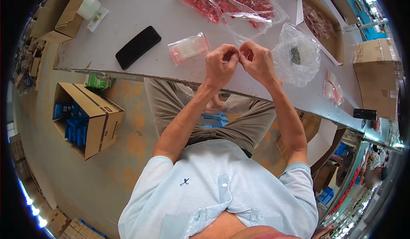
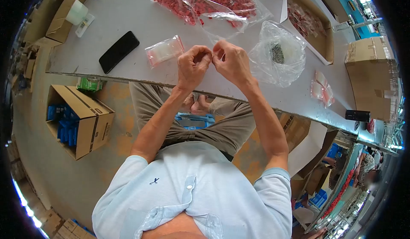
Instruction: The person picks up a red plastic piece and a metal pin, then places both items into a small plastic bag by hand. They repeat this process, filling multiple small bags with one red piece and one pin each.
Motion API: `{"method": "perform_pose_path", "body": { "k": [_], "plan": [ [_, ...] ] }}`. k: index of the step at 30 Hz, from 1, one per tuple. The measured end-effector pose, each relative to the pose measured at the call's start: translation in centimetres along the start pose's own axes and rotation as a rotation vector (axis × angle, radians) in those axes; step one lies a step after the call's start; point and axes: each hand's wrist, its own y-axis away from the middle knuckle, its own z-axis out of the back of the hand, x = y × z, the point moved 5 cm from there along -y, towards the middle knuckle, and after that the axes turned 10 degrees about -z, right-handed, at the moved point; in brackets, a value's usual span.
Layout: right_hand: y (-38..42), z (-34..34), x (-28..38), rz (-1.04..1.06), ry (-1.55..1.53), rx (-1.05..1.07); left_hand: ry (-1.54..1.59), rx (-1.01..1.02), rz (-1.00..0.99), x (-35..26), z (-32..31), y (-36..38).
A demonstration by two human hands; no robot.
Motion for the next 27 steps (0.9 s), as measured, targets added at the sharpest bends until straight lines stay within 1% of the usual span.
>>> {"method": "perform_pose_path", "body": {
  "k": [1, 3, 4, 6, 7, 9, 10, 12, 13, 16, 18, 19, 21, 22, 24, 25, 27],
  "plan": [
    [0.2, 0.1, -0.1, -0.005, -0.001, -0.006, 0.002, 0.007, -0.002, -0.1, -0.1, 0.1],
    [0.5, 0.4, 0.4, 0.086, 0.149, -0.073, -0.019, -0.009, -0.025, -0.2, 0.0, 0.0],
    [0.7, 0.6, 0.2, 0.086, 0.148, -0.074, -0.019, -0.008, -0.026, 0.2, 0.0, 0.1],
    [0.9, 1.1, -1.1, -0.029, -0.301, 0.066, 0.14, -0.069, 0.177, 1.9, 0.3, 0.1],
    [1.1, 1.7, -1.4, -0.029, -0.298, 0.066, 0.143, -0.07, 0.177, 2.0, 0.3, 0.0],
    [1.8, 3.0, -1.2, 0.116, -0.214, -0.048, 0.168, -0.039, 0.214, 2.2, 0.1, 0.1],
    [2.0, 2.9, -1.2, 0.113, -0.215, -0.05, 0.167, -0.034, 0.214, 2.1, 0.0, 0.2],
    [2.3, 2.4, -0.7, 0.239, -0.175, -0.067, 0.133, 0.001, 0.198, 1.8, -0.2, 0.1],
    [2.3, 2.3, -0.9, 0.238, -0.178, -0.07, 0.131, 0.005, 0.196, 1.7, -0.2, 0.1],
    [2.0, 1.5, -1.7, 0.197, -0.222, -0.024, 0.089, 0.054, 0.186, 1.7, -0.1, 0.2],
    [1.9, 1.4, -2.8, 0.052, -0.302, -0.044, 0.166, 0.062, 0.247, 2.0, 0.0, 0.1],
    [2.0, 1.4, -3.0, 0.052, -0.303, -0.045, 0.166, 0.063, 0.247, 1.7, -0.2, 0.1],
    [2.1, 1.3, -3.7, -0.035, -0.407, -0.003, 0.242, -0.069, 0.063, 0.4, -0.3, -0.3],
    [2.2, 1.3, -3.8, -0.037, -0.406, -0.005, 0.244, -0.066, 0.064, 0.5, -0.2, -0.3],
    [2.2, 1.2, -3.8, -0.002, -0.487, 0.01, 0.137, 0.157, 0.029, 0.6, -0.6, -0.2],
    [2.2, 1.2, -3.8, -0.004, -0.488, 0.007, 0.138, 0.161, 0.029, 1.1, -0.6, -0.1],
    [2.2, 1.0, -3.8, -0.008, -0.52, 0.03, 0.209, 0.222, 0.107, 1.9, -1.1, 0.2]
  ]
}}
